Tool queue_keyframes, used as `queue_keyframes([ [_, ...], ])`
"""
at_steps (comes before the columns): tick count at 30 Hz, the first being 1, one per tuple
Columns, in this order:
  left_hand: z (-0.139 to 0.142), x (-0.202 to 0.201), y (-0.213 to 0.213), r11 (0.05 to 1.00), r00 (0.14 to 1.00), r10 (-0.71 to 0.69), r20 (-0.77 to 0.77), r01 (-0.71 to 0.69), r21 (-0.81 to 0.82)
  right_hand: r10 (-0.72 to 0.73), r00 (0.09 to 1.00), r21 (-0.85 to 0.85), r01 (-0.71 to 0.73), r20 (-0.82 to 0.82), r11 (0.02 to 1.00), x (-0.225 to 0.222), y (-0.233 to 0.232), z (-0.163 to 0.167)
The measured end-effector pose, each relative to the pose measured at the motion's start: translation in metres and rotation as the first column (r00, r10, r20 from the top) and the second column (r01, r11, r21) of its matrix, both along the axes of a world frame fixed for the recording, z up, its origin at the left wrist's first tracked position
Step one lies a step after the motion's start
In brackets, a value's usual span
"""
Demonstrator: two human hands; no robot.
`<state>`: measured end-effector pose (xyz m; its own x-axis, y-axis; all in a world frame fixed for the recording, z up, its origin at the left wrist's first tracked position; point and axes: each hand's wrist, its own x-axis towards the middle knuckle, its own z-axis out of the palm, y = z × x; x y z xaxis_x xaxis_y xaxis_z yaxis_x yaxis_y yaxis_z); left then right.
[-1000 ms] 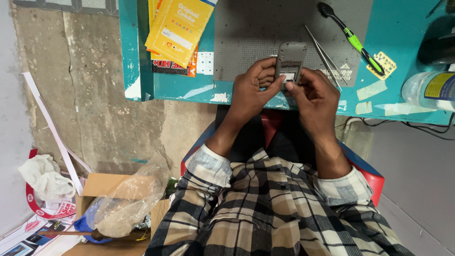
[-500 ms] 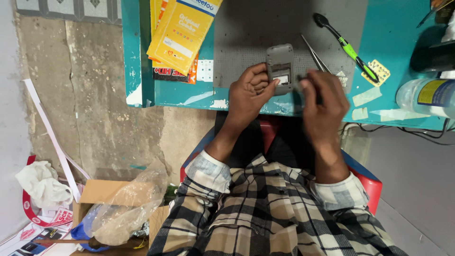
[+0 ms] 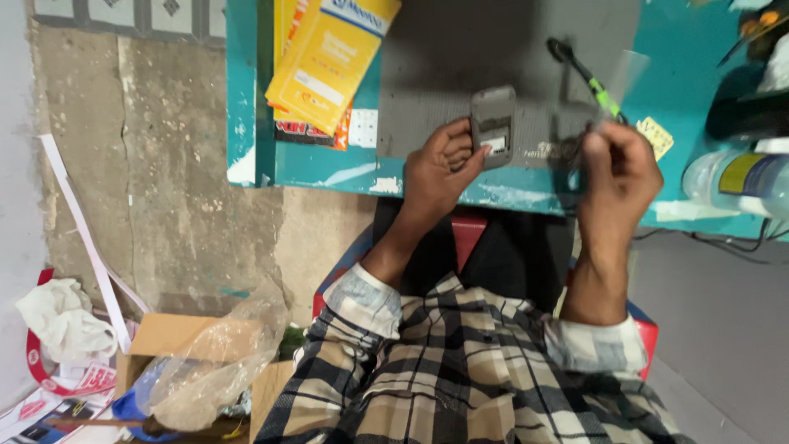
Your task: The person uses tweezers to manipulate small components inside the back cover of a mobile phone. They repeatedly adjust and reposition internal parts while holding the phone steady with the other hand.
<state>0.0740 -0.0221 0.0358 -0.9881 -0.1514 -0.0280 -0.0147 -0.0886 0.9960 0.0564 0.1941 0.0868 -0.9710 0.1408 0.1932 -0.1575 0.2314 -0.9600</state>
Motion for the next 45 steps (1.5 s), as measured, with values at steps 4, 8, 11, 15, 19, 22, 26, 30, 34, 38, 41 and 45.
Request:
queue_keyframes([
  [4, 0.004, -0.01, 0.003, 0.959, 1.0, 0.005, 0.014, -0.001, -0.282, 0.113, 0.994, -0.482, -0.101, -0.003, 0.87, 0.003, 0.005, -0.013],
  [8, -0.004, 0.001, 0.005, 0.976, 0.995, 0.04, -0.093, -0.059, -0.21, 0.113, 0.992, -0.524, -0.064, 0.063, 0.85, 0.012, -0.011, -0.033],
  [11, -0.014, 0.0, 0.003, 0.999, 0.997, -0.003, -0.08, -0.001, -0.045, 0.135, 0.988, -0.526, -0.076, 0.075, 0.847, 0.011, -0.022, -0.048],
  [15, -0.021, -0.002, 0.002, 0.998, 0.994, -0.003, -0.106, -0.003, -0.063, 0.159, 0.986, -0.543, -0.102, 0.057, 0.833, 0.012, -0.022, -0.065],
  [19, -0.02, 0.002, 0.002, 0.996, 0.995, -0.008, -0.103, 0.0, -0.086, 0.16, 0.986, -0.549, -0.109, 0.045, 0.828, 0.015, -0.022, -0.078],
  [22, -0.019, 0.003, 0.0, 0.995, 0.995, -0.014, -0.101, 0.003, -0.101, 0.154, 0.987, -0.517, -0.105, 0.053, 0.849, 0.014, -0.023, -0.083],
  [26, -0.021, 0.005, 0.0, 0.998, 0.996, -0.018, -0.082, 0.013, -0.062, 0.16, 0.979, -0.545, -0.065, 0.129, 0.836, 0.016, -0.026, -0.079],
  [30, -0.022, 0.005, -0.002, 0.999, 0.998, -0.018, -0.06, 0.016, -0.041, 0.154, 0.974, -0.589, -0.025, 0.169, 0.808, 0.014, -0.03, -0.072],
  [34, -0.02, 0.008, -0.007, 0.997, 0.996, -0.059, -0.072, 0.055, -0.055, 0.2, 0.971, -0.618, -0.075, 0.135, 0.782, 0.011, -0.029, -0.073],
  [38, -0.019, 0.01, -0.008, 0.996, 0.994, -0.045, -0.095, 0.037, -0.082, 0.199, 0.976, -0.601, -0.106, 0.091, 0.792, 0.014, -0.029, -0.078],
  [41, -0.021, 0.009, -0.007, 0.995, 0.993, -0.041, -0.114, 0.031, -0.091, 0.181, 0.979, -0.581, -0.092, 0.097, 0.808, 0.015, -0.029, -0.081],
  [45, -0.022, 0.01, -0.005, 0.997, 0.992, -0.052, -0.112, 0.045, -0.067, 0.17, 0.977, -0.563, -0.068, 0.129, 0.823, 0.017, -0.028, -0.081],
])
